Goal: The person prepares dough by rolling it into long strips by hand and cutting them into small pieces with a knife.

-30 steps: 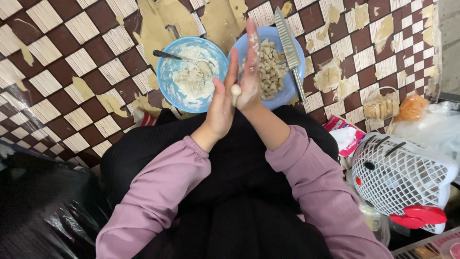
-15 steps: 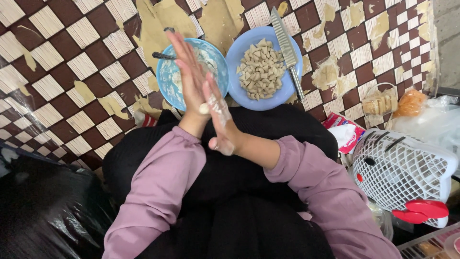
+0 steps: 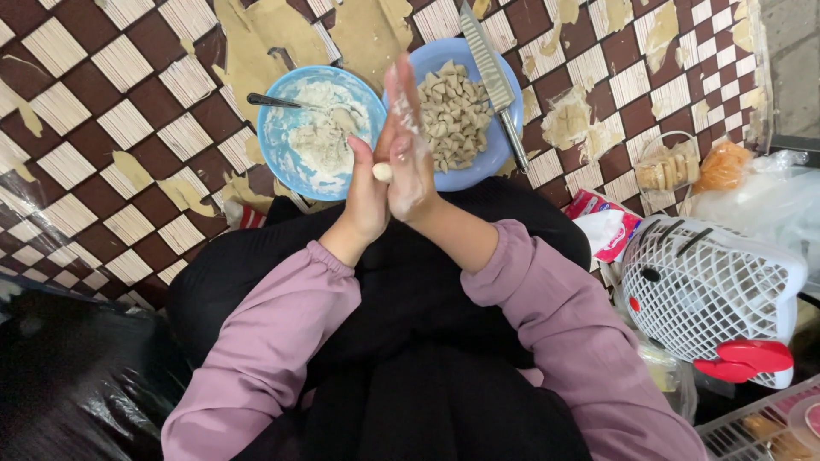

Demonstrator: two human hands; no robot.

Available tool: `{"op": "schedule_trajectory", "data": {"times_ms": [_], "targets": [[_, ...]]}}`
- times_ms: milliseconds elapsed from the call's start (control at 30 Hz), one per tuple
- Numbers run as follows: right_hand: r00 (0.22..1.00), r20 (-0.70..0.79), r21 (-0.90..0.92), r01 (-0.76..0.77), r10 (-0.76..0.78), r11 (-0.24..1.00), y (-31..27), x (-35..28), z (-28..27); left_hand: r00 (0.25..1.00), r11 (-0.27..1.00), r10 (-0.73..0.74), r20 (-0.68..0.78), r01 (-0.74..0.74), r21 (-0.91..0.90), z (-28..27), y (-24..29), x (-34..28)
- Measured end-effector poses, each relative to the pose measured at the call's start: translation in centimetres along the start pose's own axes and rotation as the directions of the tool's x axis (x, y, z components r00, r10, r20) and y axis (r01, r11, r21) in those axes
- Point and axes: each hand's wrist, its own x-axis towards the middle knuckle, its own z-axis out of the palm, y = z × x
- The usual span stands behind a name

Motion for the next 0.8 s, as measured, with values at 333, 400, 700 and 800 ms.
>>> {"op": "schedule_trajectory", "data": {"times_ms": [333, 400, 700, 800], "targets": [[0.991, -0.125, -0.377, -0.003, -0.048, 0.926, 0.6, 3.9, -2.9, 0.98, 0.988, -0.001, 0.198, 0.031, -0.149, 1.7, 1.9, -0.6], [0.969, -0.191, -0.247, -0.203, 0.157, 0.948, 0.2, 3.7, -2.2, 0.98, 0.989, -0.01, 0.2, 0.038, -0.14, 1.4, 1.8, -0.4], [0.955, 0.232, -0.145, 0.222, -0.185, 0.964, -2.1, -5.1, 3.9, 0.988, 0.989, 0.146, -0.059, -0.145, 0.01, -2.7, 3.9, 3.0], [0.908, 0.378, -0.273, 0.294, -0.179, 0.916, -0.4, -8.2, 4.3, 0.966, 0.972, 0.224, -0.132, -0.231, -0.037, -3.0, 4.4, 2.6]]}}
